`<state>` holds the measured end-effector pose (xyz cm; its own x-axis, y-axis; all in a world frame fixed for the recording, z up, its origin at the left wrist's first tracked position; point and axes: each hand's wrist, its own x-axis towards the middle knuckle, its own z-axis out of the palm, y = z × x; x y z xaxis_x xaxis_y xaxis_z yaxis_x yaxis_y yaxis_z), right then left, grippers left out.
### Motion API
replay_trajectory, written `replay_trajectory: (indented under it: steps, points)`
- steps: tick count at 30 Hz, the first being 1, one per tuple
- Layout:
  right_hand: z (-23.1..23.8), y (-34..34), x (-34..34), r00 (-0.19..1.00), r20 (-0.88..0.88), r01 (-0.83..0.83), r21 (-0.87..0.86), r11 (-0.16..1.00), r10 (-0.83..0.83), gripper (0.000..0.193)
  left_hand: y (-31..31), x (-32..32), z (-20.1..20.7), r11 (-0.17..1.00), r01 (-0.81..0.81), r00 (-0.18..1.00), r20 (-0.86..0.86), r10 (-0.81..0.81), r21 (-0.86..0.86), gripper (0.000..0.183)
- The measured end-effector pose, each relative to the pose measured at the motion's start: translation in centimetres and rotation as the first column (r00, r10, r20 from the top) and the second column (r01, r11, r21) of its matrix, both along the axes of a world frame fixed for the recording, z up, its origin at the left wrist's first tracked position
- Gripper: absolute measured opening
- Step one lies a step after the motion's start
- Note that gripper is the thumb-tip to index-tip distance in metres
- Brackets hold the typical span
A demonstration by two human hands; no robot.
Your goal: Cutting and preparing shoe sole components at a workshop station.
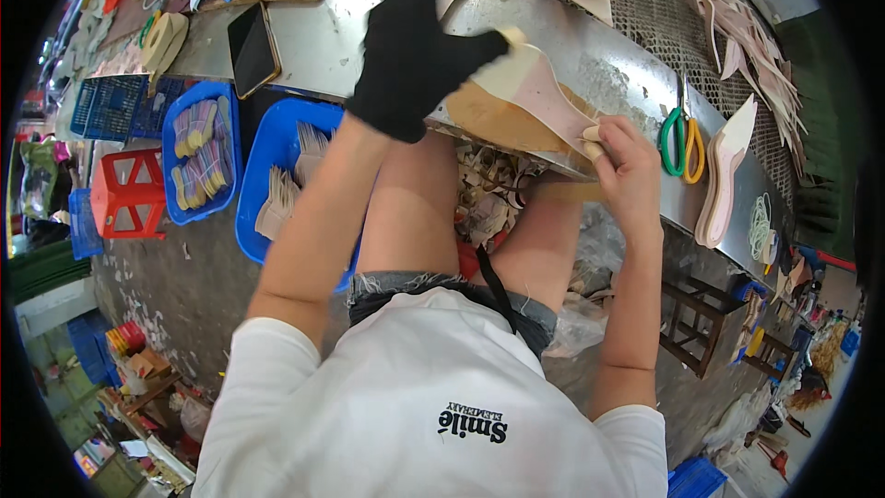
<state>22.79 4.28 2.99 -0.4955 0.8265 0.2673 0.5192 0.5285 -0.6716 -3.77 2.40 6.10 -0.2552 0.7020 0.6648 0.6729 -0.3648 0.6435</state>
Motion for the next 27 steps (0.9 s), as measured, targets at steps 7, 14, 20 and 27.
replay_trajectory:
  steps: [7,14,20,27]
  points:
    - [1.1,-0.7,-0.4,0.863,-0.452,0.096,-0.291,0.952,-0.226,0.01,0.6,0.5,-2.9,0.936,0.028,0.901,-0.396,-0.176,-0.351,0.035]
    - [2.1,2.2,-6.6,0.857,-0.459,-0.007,-0.466,0.885,-0.235,0.019,0.8,0.8,-2.7,0.938,0.076,0.955,-0.247,-0.166,-0.337,0.026]
    - [-0.9,3.5,-7.7,0.907,-0.408,-0.014,-0.276,0.961,-0.104,0.016,1.1,0.1,-3.5,0.942,0.193,0.956,-0.165,-0.244,-0.274,0.021]
    - [-0.7,2.7,-8.5,0.945,-0.276,0.155,-0.094,0.983,-0.175,0.015,1.2,0.4,-4.1,0.977,0.142,0.974,-0.153,-0.167,-0.158,0.018]
